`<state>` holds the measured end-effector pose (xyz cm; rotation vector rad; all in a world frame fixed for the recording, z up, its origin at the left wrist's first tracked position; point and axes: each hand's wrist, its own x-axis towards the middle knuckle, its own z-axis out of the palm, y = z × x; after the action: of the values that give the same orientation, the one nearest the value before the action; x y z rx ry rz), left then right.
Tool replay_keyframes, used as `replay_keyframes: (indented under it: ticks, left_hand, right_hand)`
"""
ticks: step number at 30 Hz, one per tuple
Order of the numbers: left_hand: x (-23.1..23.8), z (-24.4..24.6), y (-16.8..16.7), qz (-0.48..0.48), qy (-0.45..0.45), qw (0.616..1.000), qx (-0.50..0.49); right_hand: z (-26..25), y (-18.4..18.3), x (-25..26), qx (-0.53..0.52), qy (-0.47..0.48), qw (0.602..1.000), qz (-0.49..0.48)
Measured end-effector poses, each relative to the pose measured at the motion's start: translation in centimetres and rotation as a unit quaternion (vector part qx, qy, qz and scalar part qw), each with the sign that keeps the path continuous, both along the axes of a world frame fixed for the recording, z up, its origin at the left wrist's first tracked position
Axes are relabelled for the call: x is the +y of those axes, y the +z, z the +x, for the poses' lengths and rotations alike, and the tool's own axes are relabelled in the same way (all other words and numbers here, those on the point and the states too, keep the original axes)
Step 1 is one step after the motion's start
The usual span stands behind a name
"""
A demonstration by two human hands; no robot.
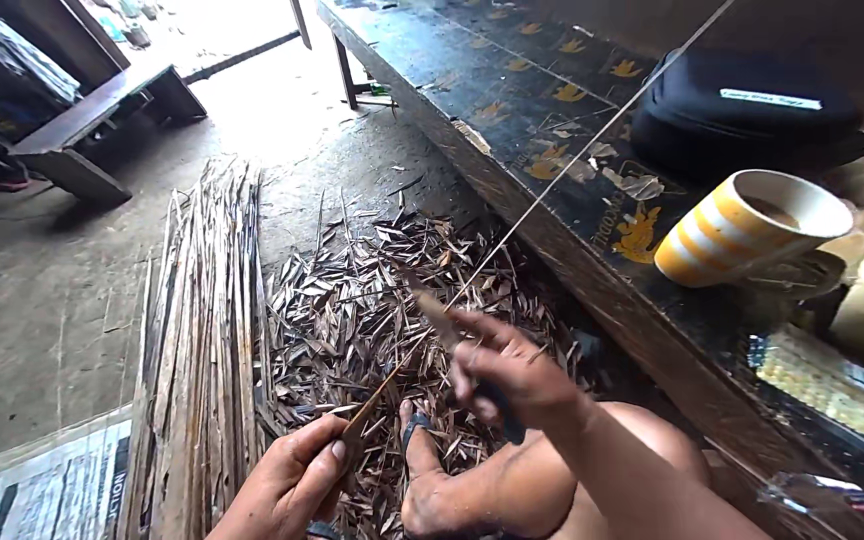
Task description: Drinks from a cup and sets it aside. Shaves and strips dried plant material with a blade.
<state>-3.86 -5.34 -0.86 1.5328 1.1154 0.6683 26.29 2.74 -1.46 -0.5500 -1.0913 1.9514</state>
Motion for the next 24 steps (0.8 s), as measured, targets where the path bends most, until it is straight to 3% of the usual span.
replay_keyframes:
  ticks: [3, 13, 18, 24]
  left_hand:
    - [0.1, -0.3, 0.0, 0.026, 0.011, 0.999, 0.036]
    - [-0.4, -2.4, 0.0, 0.007, -0.026, 0.998, 0.065]
    - [-0.4, -3.1, -0.5, 0.072, -0.003, 0.992, 0.101]
    - [0.0, -2.0, -1.7, 0.217, 0.042, 0.961, 0.167]
  right_hand:
    - [-0.4, -0.6, 0.0, 0.023, 0.037, 0.999, 0.002]
    - [5.9, 1.5, 2.9, 0.025, -0.164, 0.985, 0.043]
    - [7.5, 1.6, 3.9, 0.025, -0.221, 0.972, 0.074]
    - [2.7, 1.0, 1.8, 0.013, -0.115, 0.993, -0.023]
